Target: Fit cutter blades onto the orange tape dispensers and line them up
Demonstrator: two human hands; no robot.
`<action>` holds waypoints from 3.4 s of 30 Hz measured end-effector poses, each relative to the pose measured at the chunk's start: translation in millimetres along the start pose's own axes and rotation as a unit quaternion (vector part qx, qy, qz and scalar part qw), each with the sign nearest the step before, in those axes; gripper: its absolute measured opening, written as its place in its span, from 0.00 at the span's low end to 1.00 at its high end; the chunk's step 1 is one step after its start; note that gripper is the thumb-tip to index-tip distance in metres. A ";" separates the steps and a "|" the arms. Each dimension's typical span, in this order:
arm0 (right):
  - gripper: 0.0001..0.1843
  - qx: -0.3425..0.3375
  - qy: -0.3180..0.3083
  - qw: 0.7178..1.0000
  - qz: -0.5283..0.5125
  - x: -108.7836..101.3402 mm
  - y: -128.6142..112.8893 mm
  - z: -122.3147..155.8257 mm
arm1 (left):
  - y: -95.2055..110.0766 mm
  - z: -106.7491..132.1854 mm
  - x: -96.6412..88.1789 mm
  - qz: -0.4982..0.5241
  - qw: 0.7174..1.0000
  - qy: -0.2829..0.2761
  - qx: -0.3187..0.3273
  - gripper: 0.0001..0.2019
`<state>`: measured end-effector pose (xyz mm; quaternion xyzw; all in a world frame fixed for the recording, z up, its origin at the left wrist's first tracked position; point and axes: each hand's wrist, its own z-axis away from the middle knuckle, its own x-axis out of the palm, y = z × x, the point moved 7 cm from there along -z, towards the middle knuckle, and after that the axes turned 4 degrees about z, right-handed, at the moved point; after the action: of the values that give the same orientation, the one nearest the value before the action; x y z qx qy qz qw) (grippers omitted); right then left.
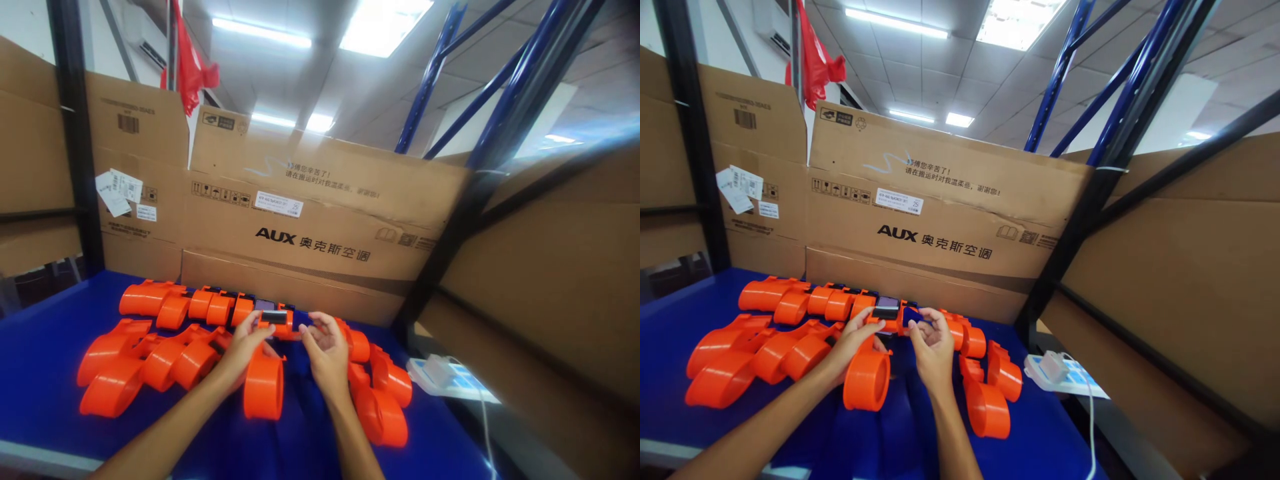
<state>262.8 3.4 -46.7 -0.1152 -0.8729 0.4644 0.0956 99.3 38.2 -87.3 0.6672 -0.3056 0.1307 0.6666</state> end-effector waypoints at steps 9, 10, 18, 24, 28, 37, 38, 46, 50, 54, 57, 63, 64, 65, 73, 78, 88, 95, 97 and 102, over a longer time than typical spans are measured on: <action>0.17 0.021 0.033 0.999 0.016 -7.2 7.0 1.2 | 5.2 5.3 6.1 0.013 1.000 -0.015 -0.001 0.30; 0.17 0.019 0.036 0.999 0.002 -6.7 6.7 1.5 | 5.9 5.7 6.7 0.013 1.000 -0.017 0.001 0.30; 0.11 0.008 -0.028 0.994 -0.107 10.3 2.5 2.5 | 8.7 5.4 9.8 -0.018 0.998 -0.048 0.028 0.30; 0.07 -0.022 -0.024 0.997 -0.068 10.8 1.5 3.6 | 8.9 5.3 9.2 -0.024 0.998 -0.050 0.036 0.29; 0.09 -0.042 -0.032 0.999 -0.008 12.4 1.7 5.6 | 9.4 3.7 7.3 -0.038 0.997 -0.049 0.051 0.28; 0.13 -0.132 -0.045 0.974 0.178 16.4 -14.0 15.2 | 9.0 3.0 5.3 -0.036 0.997 -0.044 0.053 0.26; 0.13 -0.152 -0.043 0.968 0.194 17.2 -17.5 17.0 | 8.7 2.9 4.8 -0.034 0.997 -0.041 0.051 0.26; 0.20 -0.293 -0.038 0.914 0.277 23.0 -31.1 27.5 | 5.9 2.7 4.0 -0.008 0.999 -0.025 0.038 0.25; 0.22 -0.319 -0.042 0.890 0.324 26.5 -30.9 31.5 | 6.1 4.5 7.5 0.015 0.999 -0.030 0.036 0.24; 0.19 -0.255 -0.036 0.925 0.280 21.4 -28.1 26.6 | 6.6 5.3 9.0 0.037 0.998 -0.042 0.032 0.20; 0.22 -0.122 -0.021 0.979 0.162 10.7 -19.5 16.3 | -0.4 4.5 10.8 0.046 0.996 -0.080 -0.013 0.23; 0.28 0.068 -0.131 0.988 -0.047 22.9 -5.2 12.7 | -22.4 13.0 24.9 0.031 0.963 -0.219 -0.157 0.36; 0.28 0.078 -0.141 0.985 -0.058 24.3 -3.2 12.8 | -21.6 15.1 26.8 0.034 0.961 -0.225 -0.156 0.35; 0.28 0.082 -0.145 0.984 -0.062 24.8 -1.2 12.4 | -19.1 16.8 28.1 0.036 0.963 -0.223 -0.144 0.35; 0.18 0.021 -0.098 0.994 0.041 20.4 -1.0 8.7 | -2.6 20.8 28.7 0.011 0.987 -0.148 -0.055 0.29; 0.16 0.026 -0.132 0.991 -0.008 32.5 -5.2 12.1 | 1.1 11.4 22.3 -0.006 0.993 -0.114 -0.016 0.21; 0.12 0.014 -0.167 0.968 0.184 12.3 3.8 5.7 | 5.3 -1.1 9.8 0.069 0.995 -0.053 -0.051 0.21; 0.15 -0.014 -0.338 0.859 0.385 21.1 3.5 25.4 | 14.6 -9.9 -1.9 0.157 0.986 -0.042 -0.044 0.19; 0.14 -0.011 -0.357 0.854 0.378 24.9 3.9 28.0 | 16.1 -9.1 0.8 0.162 0.985 -0.051 -0.044 0.20; 0.08 -0.008 -0.307 0.902 0.302 17.4 5.1 16.4 | 17.4 -5.6 9.2 0.160 0.982 -0.076 -0.062 0.22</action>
<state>242.2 -1.7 -58.9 -0.2261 -0.7860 0.4760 -0.3233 97.6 42.8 -67.4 0.5750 -0.4657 0.1657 0.6520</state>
